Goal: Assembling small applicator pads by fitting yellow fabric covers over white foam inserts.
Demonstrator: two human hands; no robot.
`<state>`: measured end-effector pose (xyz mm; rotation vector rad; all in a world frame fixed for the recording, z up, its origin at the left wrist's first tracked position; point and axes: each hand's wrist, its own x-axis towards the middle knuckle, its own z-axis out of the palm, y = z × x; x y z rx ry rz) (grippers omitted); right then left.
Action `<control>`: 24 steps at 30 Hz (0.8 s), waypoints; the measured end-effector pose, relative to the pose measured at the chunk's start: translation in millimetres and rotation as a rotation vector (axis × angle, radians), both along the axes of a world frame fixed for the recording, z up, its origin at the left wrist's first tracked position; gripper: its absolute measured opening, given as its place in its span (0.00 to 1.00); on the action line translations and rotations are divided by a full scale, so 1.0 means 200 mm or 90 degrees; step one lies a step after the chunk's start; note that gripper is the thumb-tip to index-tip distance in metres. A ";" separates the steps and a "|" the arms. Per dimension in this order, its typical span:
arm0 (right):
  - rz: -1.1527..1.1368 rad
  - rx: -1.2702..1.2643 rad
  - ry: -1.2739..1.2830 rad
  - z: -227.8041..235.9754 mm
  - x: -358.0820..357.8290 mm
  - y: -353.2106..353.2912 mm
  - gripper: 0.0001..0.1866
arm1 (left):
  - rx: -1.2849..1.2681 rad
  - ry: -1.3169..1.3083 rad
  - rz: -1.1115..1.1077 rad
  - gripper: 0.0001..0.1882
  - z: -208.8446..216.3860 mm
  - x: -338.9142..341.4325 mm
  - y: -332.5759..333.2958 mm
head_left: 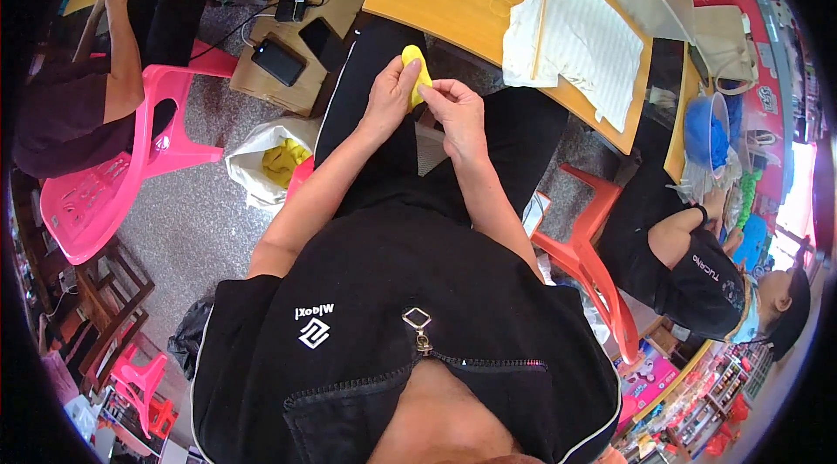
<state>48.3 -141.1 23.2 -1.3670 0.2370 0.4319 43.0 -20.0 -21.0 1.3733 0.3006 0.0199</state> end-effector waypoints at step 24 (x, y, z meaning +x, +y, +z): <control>0.388 -0.310 -0.565 0.23 0.13 -0.20 0.24 | -0.513 0.357 -0.438 0.19 0.17 0.03 0.14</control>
